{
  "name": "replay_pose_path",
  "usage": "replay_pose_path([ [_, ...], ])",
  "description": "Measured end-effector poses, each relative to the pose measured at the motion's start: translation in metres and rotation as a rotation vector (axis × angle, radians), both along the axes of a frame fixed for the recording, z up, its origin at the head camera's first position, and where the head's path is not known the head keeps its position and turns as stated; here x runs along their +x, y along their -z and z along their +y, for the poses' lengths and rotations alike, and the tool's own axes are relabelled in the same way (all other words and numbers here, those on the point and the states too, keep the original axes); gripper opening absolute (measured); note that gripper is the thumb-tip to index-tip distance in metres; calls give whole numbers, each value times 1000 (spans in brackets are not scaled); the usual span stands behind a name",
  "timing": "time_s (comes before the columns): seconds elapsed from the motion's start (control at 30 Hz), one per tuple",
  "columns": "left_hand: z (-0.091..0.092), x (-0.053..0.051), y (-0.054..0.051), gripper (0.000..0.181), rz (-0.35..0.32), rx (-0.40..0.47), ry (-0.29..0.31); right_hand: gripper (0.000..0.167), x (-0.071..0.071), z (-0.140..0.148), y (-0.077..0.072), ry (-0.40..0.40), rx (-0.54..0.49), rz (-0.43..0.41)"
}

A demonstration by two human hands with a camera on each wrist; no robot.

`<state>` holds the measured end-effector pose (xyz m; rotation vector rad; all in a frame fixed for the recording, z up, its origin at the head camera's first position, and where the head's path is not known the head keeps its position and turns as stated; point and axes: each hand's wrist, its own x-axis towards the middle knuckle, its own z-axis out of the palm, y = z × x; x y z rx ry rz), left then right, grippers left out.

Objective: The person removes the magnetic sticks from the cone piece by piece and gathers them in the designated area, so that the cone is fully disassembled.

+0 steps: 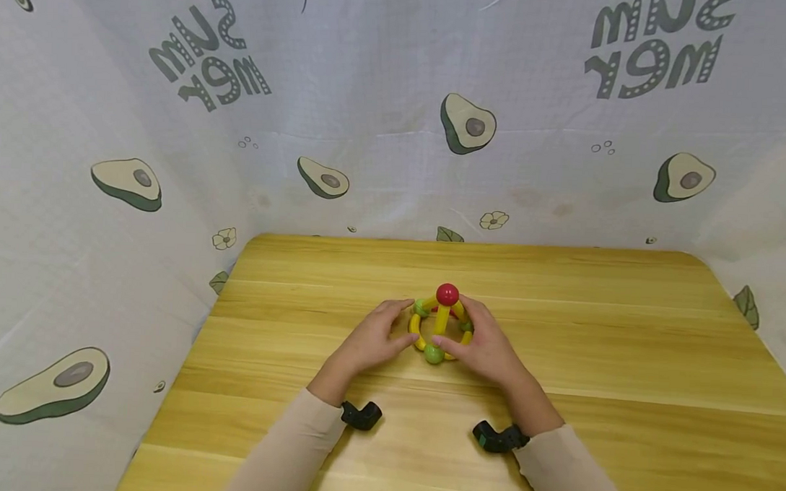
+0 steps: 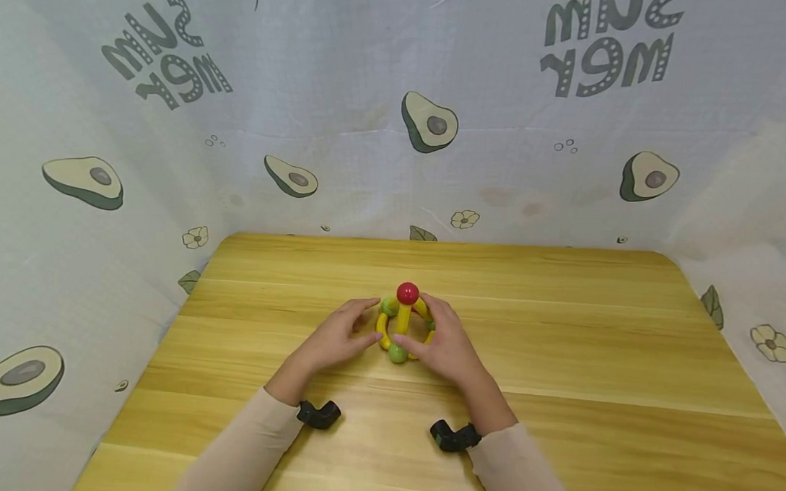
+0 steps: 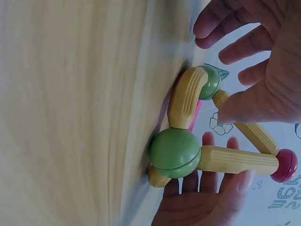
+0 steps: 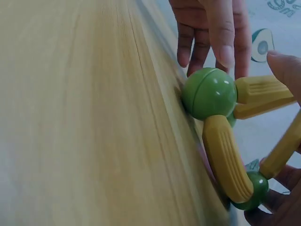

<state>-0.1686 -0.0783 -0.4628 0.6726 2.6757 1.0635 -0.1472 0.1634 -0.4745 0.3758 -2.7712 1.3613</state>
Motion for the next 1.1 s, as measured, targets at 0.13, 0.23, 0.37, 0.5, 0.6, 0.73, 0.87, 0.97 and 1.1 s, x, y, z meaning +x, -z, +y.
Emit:
replay_pose_path([
  [0.13, 4, 1, 0, 62, -29, 43, -31, 92, -1, -4, 4, 14, -13, -11],
  [0.23, 6, 1, 1, 60, -34, 63, -34, 93, -1, -6, 5, 20, -23, -14],
  [0.37, 8, 0, 4, 59, -39, 78, -49, 94, 1, -7, 6, 59, -33, -35],
  [0.5, 9, 0, 7, 57, -37, 98, -66, 98, 2, -6, 7, 115, -54, -61],
  [0.6, 10, 0, 9, 56, -33, 109, -72, 101, 1, -6, 9, 135, -58, -61],
  [0.73, 11, 0, 9, 54, -39, 117, -80, 101, 1, -6, 13, 130, -74, -47],
  [0.87, 12, -1, 5, 51, -19, 116, -81, 96, 0, -6, 15, 94, -96, -3],
  [0.97, 12, 0, 0, 48, 10, 129, -79, 90, 0, -6, 17, 65, -101, 44],
  [1.1, 14, 0, -7, 46, 42, 187, -73, 88, 0, -6, 18, 34, -111, 82],
])
